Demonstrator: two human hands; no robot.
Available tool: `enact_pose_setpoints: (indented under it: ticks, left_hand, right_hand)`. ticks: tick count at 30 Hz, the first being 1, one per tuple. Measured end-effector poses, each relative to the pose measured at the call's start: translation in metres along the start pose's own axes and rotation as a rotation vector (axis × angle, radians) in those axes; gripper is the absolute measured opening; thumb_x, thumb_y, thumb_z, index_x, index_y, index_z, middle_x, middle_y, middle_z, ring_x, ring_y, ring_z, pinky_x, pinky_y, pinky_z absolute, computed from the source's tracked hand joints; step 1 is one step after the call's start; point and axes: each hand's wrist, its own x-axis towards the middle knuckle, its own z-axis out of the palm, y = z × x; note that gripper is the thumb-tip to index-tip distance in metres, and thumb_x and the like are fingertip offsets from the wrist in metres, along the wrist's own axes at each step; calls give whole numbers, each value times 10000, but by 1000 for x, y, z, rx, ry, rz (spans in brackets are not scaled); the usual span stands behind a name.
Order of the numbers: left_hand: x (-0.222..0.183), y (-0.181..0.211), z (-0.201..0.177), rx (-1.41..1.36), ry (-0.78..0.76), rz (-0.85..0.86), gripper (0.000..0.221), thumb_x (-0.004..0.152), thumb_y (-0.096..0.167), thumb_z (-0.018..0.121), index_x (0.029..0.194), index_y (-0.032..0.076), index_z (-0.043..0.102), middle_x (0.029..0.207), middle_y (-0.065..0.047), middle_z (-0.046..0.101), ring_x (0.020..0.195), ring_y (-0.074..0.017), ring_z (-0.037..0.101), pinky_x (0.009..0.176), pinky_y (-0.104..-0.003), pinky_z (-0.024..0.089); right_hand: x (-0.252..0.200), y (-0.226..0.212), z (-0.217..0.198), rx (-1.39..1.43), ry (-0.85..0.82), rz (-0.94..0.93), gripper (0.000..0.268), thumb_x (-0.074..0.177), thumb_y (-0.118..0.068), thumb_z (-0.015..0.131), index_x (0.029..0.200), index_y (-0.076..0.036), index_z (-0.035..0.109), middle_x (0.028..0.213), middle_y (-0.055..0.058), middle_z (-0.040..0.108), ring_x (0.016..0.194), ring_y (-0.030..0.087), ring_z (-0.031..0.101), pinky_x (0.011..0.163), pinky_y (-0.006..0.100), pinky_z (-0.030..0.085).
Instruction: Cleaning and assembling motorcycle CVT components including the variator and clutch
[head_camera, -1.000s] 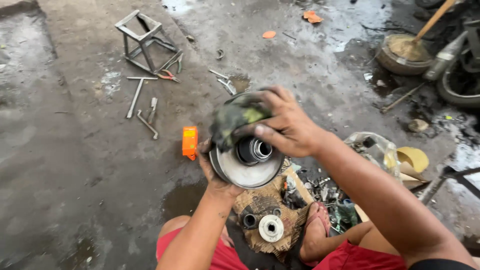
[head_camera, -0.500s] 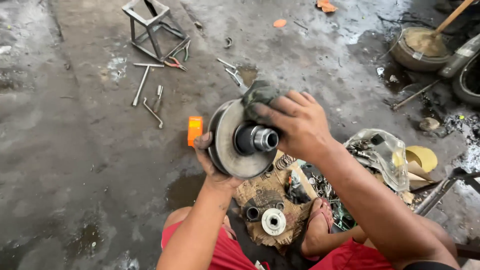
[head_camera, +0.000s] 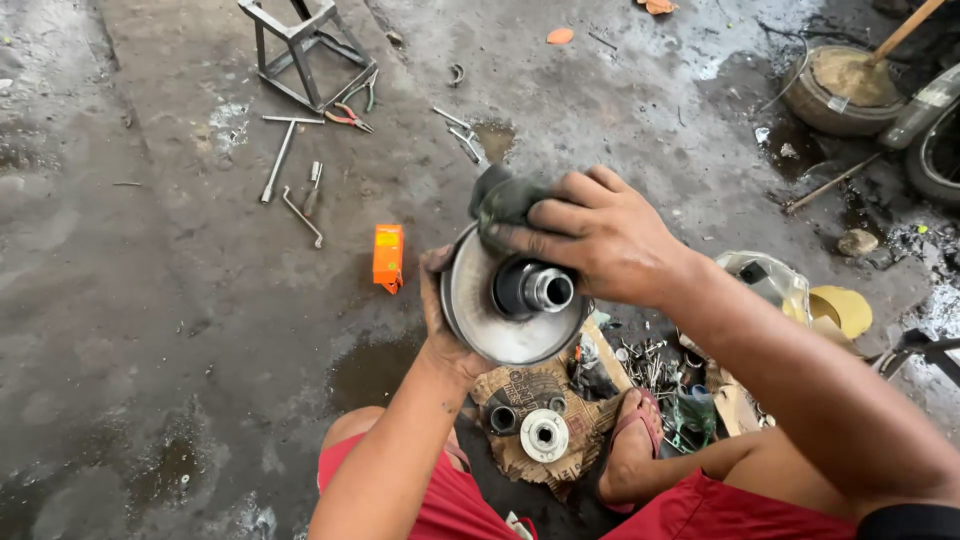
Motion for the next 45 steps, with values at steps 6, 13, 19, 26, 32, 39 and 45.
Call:
enact_pose_setpoints:
  ticks: [6, 13, 19, 26, 32, 39, 45]
  left_hand:
    - [10, 4, -27, 102, 101, 169, 784, 649, 412, 625, 1302, -23, 613, 1170, -294, 678, 1055, -473, 664, 1022, -629, 488]
    - [13, 27, -141, 196, 116, 217, 776, 641, 364, 641, 1336, 21, 635, 1128, -316, 683, 938, -475, 648, 977, -643, 505]
    - [24, 18, -96, 492, -63, 402, 577, 623, 125, 683, 1173, -49, 676, 979, -310, 721, 875, -406, 739, 764, -467, 640]
    - [38, 25, -103, 557, 18, 470, 548, 748, 252, 694, 1233, -1, 667, 1021, -273, 718, 873, -385, 735, 765, -510, 639]
    - [13, 23, -47, 667, -117, 565, 593, 720, 200, 712, 1254, -46, 642, 1029, -274, 718, 899, -333, 744, 728, -446, 654]
    - [25, 26, -64, 784, -69, 707, 597, 705, 238, 759, 1254, 24, 665, 1024, -156, 706, 942, -226, 691, 800, -372, 629]
    - [19, 41, -90, 919, 87, 837, 475, 899, 274, 657, 1286, -1, 632, 1145, -215, 655, 1026, -264, 570, 936, -442, 536]
  right_hand:
    - [-54, -8, 19, -168, 43, 197, 355, 976, -180, 486, 1217, -157, 746, 838, 61, 565, 718, 269, 570, 687, 405, 438]
    - [-94, -47, 52, 65, 130, 522, 305, 848, -119, 604, 1117, -15, 705, 868, 180, 599, 765, 423, 633, 630, 517, 515]
    - [-43, -34, 50, 776, 324, 818, 217, 1052, -129, 547, 1163, -53, 717, 881, 72, 671, 819, 162, 573, 738, 375, 531]
    - [-28, -33, 55, 370, 114, 330, 189, 988, -290, 655, 1062, -161, 772, 951, 72, 671, 934, 347, 646, 853, 464, 468]
    - [-21, -42, 70, 310, 341, 644, 293, 844, -131, 817, 1072, -46, 655, 902, 177, 685, 883, 454, 670, 774, 528, 501]
    - [-5, -10, 84, 80, 319, 564, 246, 813, -78, 811, 1032, -83, 699, 834, 158, 641, 768, 428, 640, 658, 544, 484]
    - [-1, -88, 72, 441, 221, 675, 176, 770, -84, 806, 940, -114, 770, 830, 121, 751, 752, 385, 714, 746, 455, 538]
